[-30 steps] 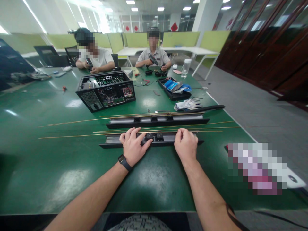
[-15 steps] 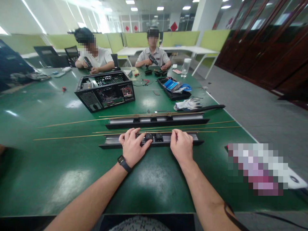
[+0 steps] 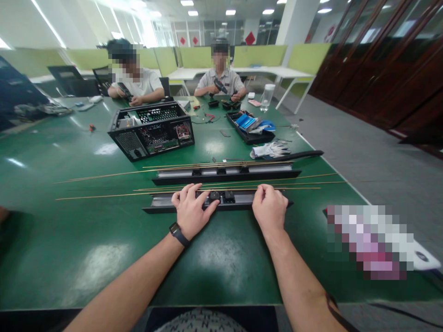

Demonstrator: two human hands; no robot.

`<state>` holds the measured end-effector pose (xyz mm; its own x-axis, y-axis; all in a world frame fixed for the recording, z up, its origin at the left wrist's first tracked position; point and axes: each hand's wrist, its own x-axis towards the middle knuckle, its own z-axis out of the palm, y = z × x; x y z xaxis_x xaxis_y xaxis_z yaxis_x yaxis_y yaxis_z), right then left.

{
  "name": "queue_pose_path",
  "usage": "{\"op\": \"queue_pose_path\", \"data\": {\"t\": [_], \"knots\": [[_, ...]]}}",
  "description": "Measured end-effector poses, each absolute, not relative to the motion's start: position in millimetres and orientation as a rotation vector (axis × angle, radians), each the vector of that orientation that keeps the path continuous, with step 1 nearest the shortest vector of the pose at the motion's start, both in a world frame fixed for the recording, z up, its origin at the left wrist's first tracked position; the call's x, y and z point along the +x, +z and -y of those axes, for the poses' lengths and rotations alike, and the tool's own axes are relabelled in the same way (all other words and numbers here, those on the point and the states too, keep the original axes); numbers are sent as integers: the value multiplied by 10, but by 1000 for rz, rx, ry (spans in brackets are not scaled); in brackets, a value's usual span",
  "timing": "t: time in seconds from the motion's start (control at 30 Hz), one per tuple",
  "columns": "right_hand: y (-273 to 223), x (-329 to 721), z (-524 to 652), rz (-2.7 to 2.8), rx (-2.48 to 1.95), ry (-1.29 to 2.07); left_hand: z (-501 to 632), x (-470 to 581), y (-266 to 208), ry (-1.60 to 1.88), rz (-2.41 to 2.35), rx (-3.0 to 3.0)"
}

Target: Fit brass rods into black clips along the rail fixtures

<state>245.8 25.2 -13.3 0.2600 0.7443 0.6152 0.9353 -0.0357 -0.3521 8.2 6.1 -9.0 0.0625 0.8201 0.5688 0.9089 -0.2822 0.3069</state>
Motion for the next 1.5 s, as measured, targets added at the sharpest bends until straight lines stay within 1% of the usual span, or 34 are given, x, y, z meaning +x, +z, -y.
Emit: {"op": "queue_pose_path", "data": {"t": [0.97, 1.5], "knots": [[-109, 2419, -226, 1514, -1810, -265, -51, 79, -80, -1022, 1813, -2216], [-147, 2253, -193, 1699, -1570, -122, -48, 79, -76, -1014, 1807, -2206]]}}
